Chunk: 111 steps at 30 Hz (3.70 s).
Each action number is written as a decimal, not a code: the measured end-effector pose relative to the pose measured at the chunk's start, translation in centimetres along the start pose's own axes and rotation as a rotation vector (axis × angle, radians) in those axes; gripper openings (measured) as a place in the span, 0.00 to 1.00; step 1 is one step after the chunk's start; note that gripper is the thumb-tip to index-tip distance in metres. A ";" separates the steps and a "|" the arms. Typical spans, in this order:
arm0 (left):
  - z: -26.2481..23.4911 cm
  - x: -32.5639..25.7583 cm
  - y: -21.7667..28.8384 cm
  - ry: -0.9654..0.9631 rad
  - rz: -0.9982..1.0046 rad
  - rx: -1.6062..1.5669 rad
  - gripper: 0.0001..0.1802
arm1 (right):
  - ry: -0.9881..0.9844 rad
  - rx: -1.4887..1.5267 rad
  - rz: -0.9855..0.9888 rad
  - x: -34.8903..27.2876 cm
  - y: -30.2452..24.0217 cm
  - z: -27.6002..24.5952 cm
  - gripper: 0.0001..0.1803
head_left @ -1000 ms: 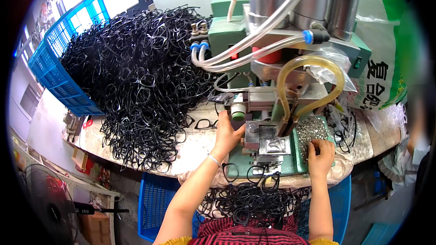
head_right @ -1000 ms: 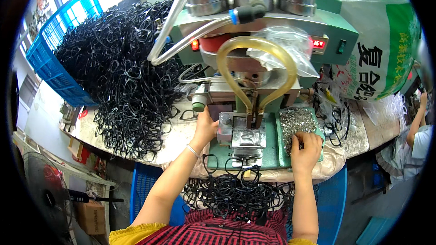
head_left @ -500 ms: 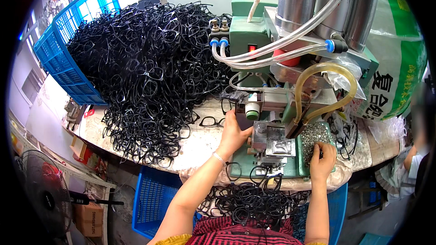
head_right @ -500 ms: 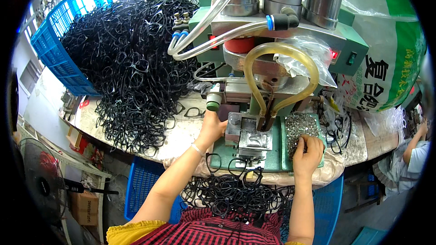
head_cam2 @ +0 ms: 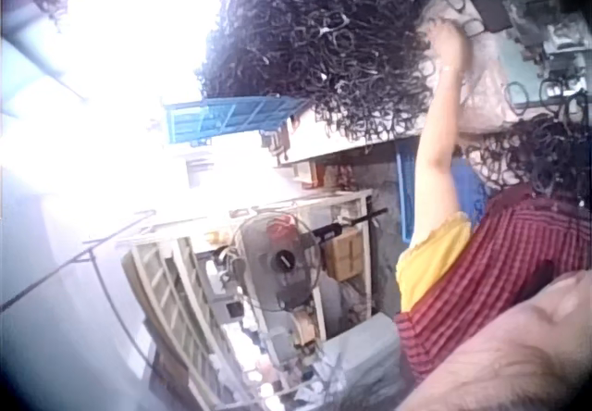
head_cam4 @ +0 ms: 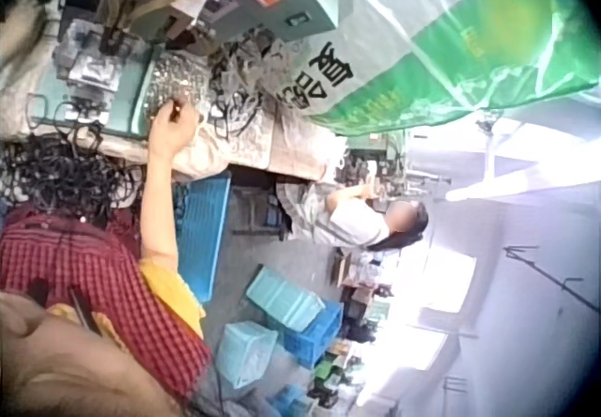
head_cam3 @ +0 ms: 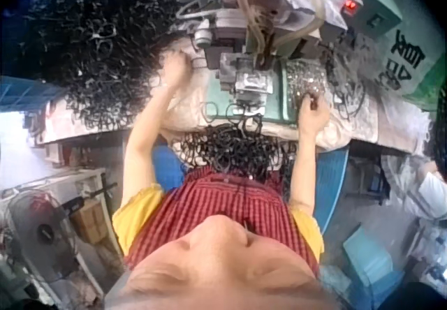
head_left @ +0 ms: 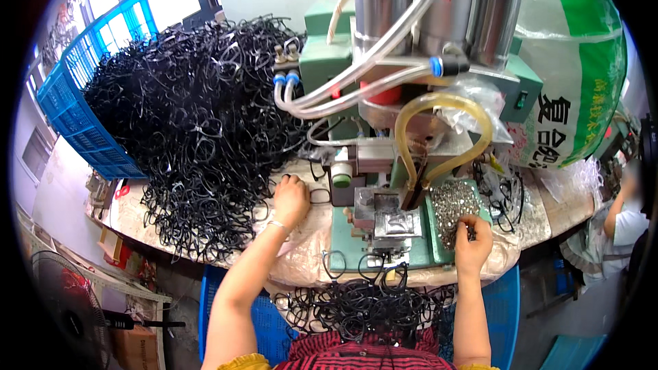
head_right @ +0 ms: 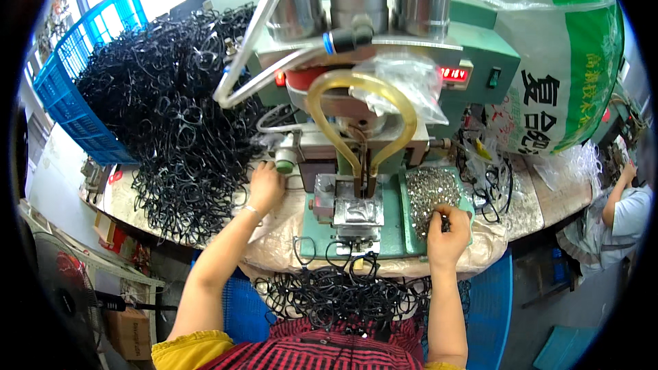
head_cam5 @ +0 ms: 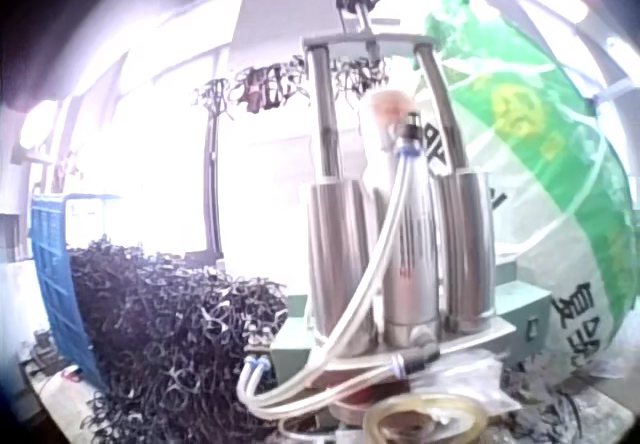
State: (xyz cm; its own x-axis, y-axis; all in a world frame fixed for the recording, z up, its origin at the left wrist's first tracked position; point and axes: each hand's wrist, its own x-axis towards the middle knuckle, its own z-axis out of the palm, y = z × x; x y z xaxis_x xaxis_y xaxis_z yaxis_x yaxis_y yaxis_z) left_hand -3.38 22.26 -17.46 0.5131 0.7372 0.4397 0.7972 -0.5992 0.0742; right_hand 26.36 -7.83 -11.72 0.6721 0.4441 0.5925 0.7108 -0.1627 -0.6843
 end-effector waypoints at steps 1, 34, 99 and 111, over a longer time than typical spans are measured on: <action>-1.0 -0.4 0.7 0.019 0.013 -0.089 0.15 | -0.005 0.001 0.012 -0.5 0.5 -0.6 0.05; -17.6 -2.9 16.3 0.074 0.828 -0.959 0.12 | -0.101 -0.084 -0.199 1.9 -0.6 0.0 0.05; -22.5 -5.4 17.3 -0.896 -0.211 -1.898 0.15 | -0.487 0.567 -0.022 2.2 -11.4 -1.8 0.21; -18.3 -5.8 20.5 -1.107 -0.598 -2.189 0.12 | -0.097 -0.252 -0.153 2.0 0.9 0.8 0.06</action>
State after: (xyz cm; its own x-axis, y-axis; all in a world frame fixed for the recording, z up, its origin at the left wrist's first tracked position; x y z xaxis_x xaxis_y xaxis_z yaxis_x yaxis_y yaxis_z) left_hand 4.19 0.02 -2.15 0.9221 0.2689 -0.2781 -0.0470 0.7915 0.6093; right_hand 28.20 -6.36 -11.47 0.5387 0.5605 0.6290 0.8397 -0.2957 -0.4556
